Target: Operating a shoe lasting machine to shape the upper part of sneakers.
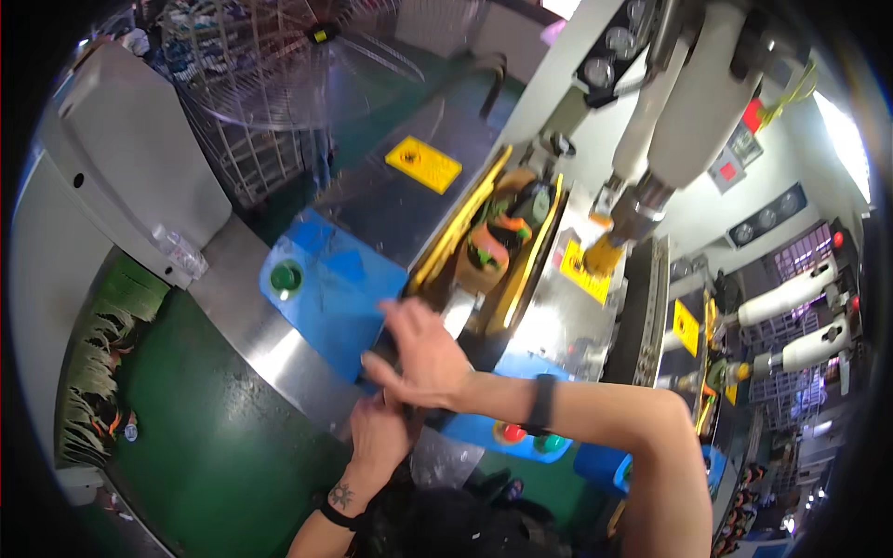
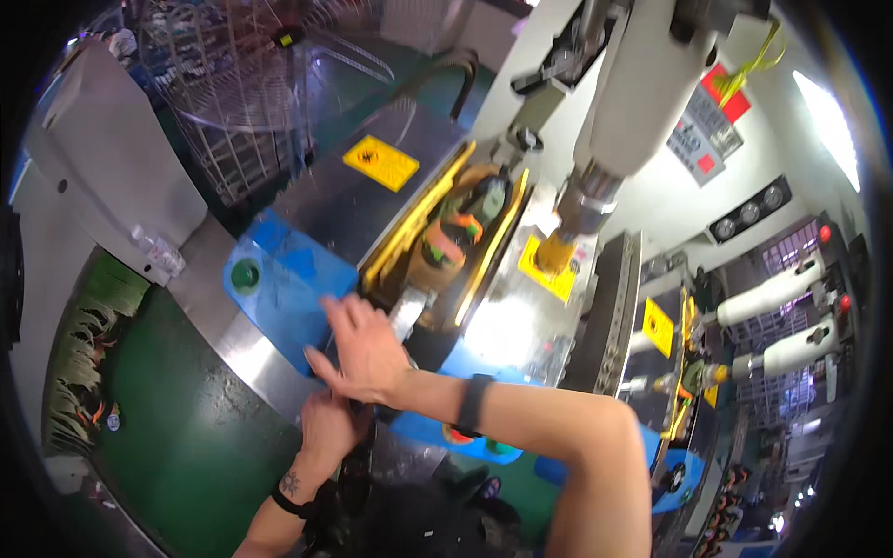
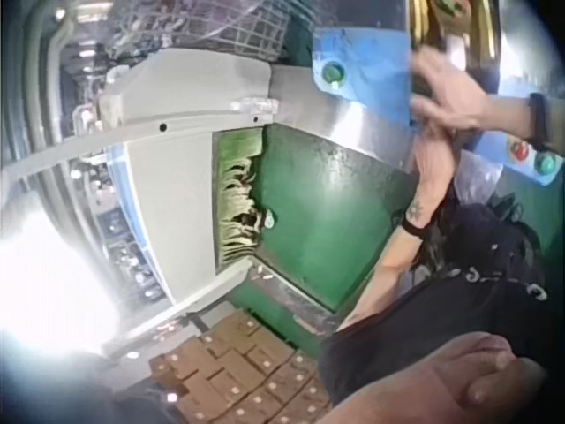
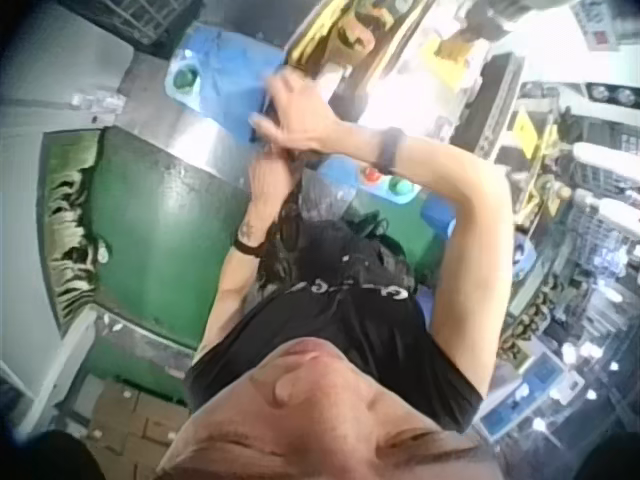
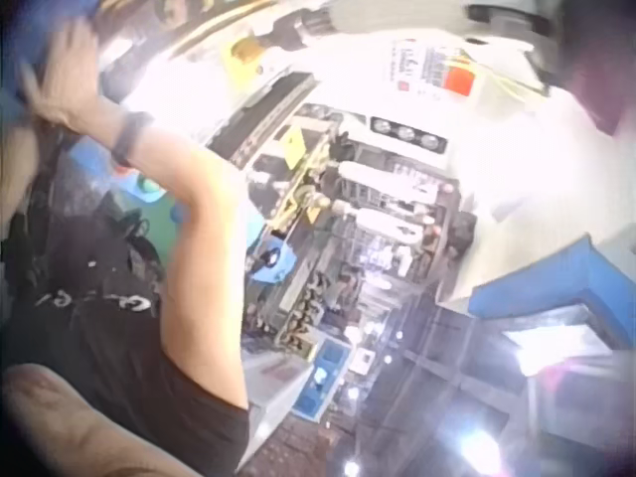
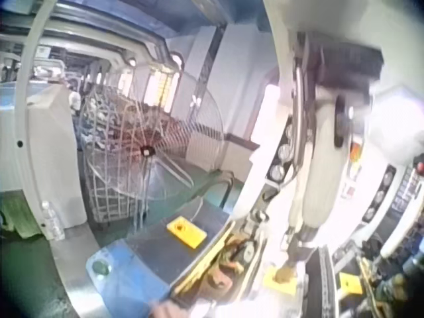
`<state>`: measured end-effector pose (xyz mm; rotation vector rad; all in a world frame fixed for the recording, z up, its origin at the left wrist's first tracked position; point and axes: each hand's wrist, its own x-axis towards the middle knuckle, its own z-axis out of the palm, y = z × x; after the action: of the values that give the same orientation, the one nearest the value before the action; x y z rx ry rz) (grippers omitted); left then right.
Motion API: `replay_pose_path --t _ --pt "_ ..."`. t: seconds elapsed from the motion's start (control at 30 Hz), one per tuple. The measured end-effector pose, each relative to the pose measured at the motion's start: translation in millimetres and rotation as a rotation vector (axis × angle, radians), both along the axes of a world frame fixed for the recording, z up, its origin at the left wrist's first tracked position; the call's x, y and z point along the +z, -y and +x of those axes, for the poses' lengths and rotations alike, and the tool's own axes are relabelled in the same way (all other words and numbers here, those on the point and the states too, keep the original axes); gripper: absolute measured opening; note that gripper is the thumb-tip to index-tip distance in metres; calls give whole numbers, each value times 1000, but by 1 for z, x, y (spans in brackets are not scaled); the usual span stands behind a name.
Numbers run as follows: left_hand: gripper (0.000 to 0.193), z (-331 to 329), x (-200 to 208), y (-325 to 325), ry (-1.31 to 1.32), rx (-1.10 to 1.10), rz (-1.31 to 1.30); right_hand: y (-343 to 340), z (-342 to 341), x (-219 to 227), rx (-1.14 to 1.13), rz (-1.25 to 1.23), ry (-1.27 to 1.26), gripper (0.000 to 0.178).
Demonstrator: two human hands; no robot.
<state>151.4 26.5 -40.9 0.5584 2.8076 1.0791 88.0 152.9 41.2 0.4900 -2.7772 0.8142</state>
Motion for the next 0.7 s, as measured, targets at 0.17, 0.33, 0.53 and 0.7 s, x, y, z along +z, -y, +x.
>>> replay_pose_path --t 0.17,0.33,0.53,0.7 --pt "42 7 -4 14 7 40 -7 2 -2 -30 57 82 151 57" --pt "42 8 -3 12 76 76 -72 -12 -3 -30 -56 -140 23 52" --pt "43 8 3 18 -1 97 -147 -88 -72 26 -859 -650 155 73" --pt "46 12 -11 15 16 82 -68 -132 -140 -67 -1157 -502 239 60"
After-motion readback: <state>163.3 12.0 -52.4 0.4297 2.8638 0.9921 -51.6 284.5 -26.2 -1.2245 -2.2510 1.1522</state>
